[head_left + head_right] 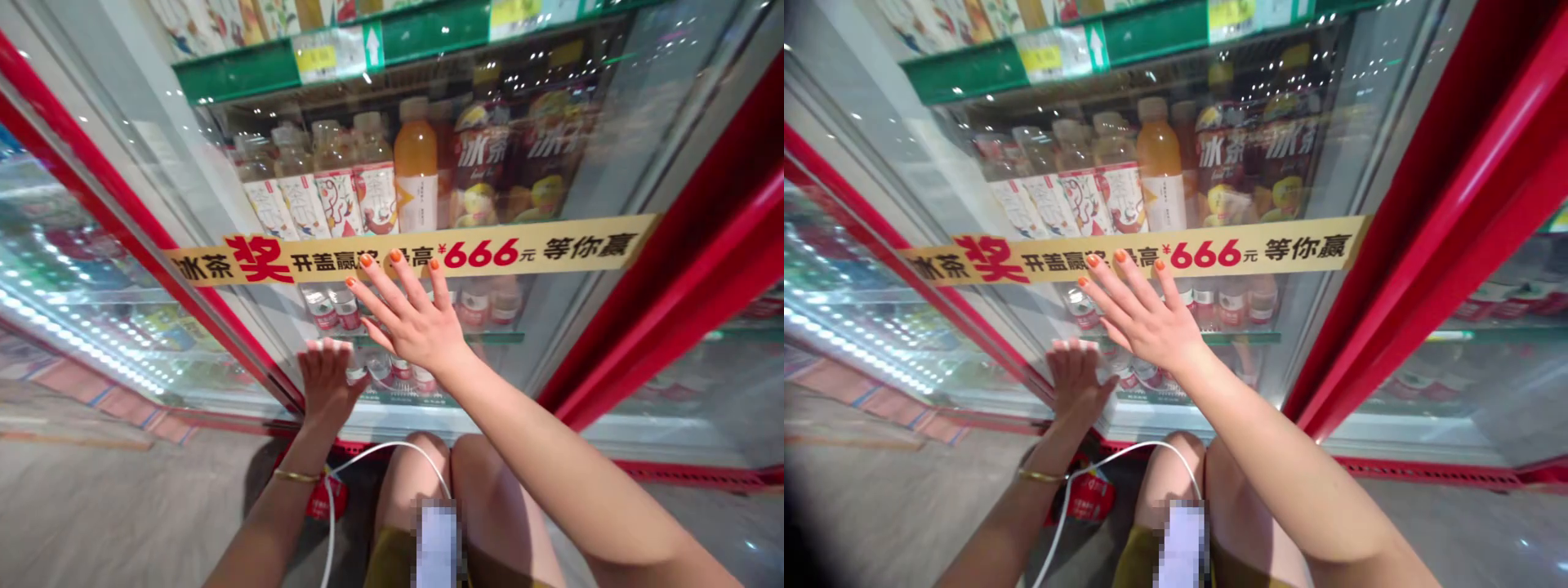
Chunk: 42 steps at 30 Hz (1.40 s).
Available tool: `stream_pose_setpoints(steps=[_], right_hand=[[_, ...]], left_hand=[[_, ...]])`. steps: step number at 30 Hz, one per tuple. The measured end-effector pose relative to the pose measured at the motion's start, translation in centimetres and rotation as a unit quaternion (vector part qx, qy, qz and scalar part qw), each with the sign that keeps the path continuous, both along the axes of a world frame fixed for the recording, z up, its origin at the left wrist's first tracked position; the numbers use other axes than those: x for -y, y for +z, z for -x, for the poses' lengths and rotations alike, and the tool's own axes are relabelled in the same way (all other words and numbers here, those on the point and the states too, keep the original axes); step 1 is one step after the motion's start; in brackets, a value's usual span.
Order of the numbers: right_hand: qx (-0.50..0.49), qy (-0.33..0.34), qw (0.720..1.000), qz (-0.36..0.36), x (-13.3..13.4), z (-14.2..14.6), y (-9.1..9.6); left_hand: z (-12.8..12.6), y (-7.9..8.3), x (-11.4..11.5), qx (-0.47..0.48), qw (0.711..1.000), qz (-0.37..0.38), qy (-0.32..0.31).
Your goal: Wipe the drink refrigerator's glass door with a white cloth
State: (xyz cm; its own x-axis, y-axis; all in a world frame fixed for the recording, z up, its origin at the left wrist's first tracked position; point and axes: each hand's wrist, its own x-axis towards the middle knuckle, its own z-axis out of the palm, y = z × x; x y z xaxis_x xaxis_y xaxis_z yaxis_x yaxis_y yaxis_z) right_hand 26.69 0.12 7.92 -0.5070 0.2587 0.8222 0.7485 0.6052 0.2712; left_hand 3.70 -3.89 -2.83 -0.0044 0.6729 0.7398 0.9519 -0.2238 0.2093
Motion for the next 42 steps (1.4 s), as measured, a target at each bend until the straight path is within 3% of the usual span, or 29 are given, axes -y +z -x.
stream_pose_setpoints(steps=[2, 4, 6, 7, 9, 11, 13, 15, 17, 19, 20, 21, 23, 25, 26, 28, 31, 33, 35, 37, 39, 40, 42], right_hand=[[0.012, 0.003, 0.999, 0.029, 0.2, -0.2, 0.3], [0.012, 0.007, 0.999, 0.053, 0.4, -0.3, 0.6], [0.010, 0.007, 0.997, 0.072, 0.8, -0.4, 0.9], [0.013, 0.004, 0.997, 0.082, 1.0, -0.4, 1.1], [0.031, -0.003, 0.995, 0.099, 1.5, -0.5, 1.6], [0.049, -0.013, 0.992, 0.113, 1.9, -0.7, 2.1], [0.055, -0.020, 0.991, 0.120, 2.1, -0.7, 2.5], [0.048, -0.018, 0.992, 0.117, 1.9, -0.7, 2.4], [0.034, -0.007, 0.995, 0.095, 1.5, -0.5, 1.9], [0.023, 0.010, 0.998, 0.061, 1.2, -0.5, 1.2], [0.018, 0.019, 0.999, 0.039, 1.2, -0.7, 1.0], [0.010, 0.024, 1.000, 0.013, 1.3, -1.1, 0.7], [-0.021, 0.014, 0.999, -0.043, 1.6, -2.4, 0.1], [-0.064, -0.017, 0.994, -0.090, 2.0, -4.5, -0.5], [-0.080, -0.035, 0.991, -0.105, 2.1, -5.7, -0.8], [-0.096, -0.065, 0.986, -0.122, 1.9, -7.7, -1.3], [-0.102, -0.090, 0.981, -0.140, 0.9, -9.0, -1.7], [-0.107, -0.096, 0.978, -0.153, 0.2, -8.9, -1.9], [-0.117, -0.095, 0.975, -0.161, -0.1, -8.5, -1.9], [-0.123, -0.093, 0.974, -0.165, -0.1, -8.3, -2.0], [-0.124, -0.091, 0.974, -0.167, 0.0, -8.2, -2.0], [-0.123, -0.090, 0.974, -0.167, 0.0, -8.2, -2.0], [-0.123, -0.088, 0.974, -0.168, 0.0, -8.3, -2.0]], left_hand=[[1.1, 2.5, 0.0, 0.059, 0.995, -0.040, 0.066], [1.5, 6.6, -1.2, 0.091, 0.986, -0.100, 0.100], [0.9, 9.3, -2.5, 0.082, 0.982, -0.149, 0.084], [0.3, 9.5, -2.8, 0.069, 0.984, -0.152, 0.067], [-1.1, 7.7, -2.2, 0.024, 0.994, -0.104, 0.014], [-1.5, 4.6, -0.7, -0.015, 0.999, -0.017, -0.031], [-0.7, 2.8, 0.1, -0.012, 0.999, 0.019, -0.026], [0.5, 3.7, -0.5, 0.041, 0.999, -0.018, 0.030], [0.9, 6.8, -1.9, 0.100, 0.987, -0.097, 0.080], [-0.1, 9.4, -2.9, 0.116, 0.977, -0.157, 0.090], [-0.9, 9.7, -2.9, 0.101, 0.977, -0.168, 0.079], [-1.8, 9.3, -2.8, 0.072, 0.981, -0.168, 0.064], [-2.9, 6.4, -2.1, -0.006, 0.994, -0.109, 0.016], [-2.4, 3.2, -1.6, -0.082, 0.995, -0.032, -0.043], [-1.7, 2.5, -1.6, -0.085, 0.995, -0.034, -0.044], [-0.2, 3.5, -1.9, -0.038, 0.997, -0.072, 0.001], [-0.1, 9.0, -2.9, 0.066, 0.983, -0.150, 0.083], [-1.8, 11.0, -3.5, 0.056, 0.981, -0.163, 0.083], [-4.0, 9.7, -3.6, -0.037, 0.987, -0.154, 0.039], [-4.8, 5.9, -3.2, -0.165, 0.974, -0.151, -0.032], [-3.5, 2.5, -2.8, -0.227, 0.955, -0.175, -0.077], [-2.3, 2.0, -2.7, -0.220, 0.956, -0.180, -0.068], [0.2, 3.6, -3.0, -0.142, 0.973, -0.181, -0.010]])
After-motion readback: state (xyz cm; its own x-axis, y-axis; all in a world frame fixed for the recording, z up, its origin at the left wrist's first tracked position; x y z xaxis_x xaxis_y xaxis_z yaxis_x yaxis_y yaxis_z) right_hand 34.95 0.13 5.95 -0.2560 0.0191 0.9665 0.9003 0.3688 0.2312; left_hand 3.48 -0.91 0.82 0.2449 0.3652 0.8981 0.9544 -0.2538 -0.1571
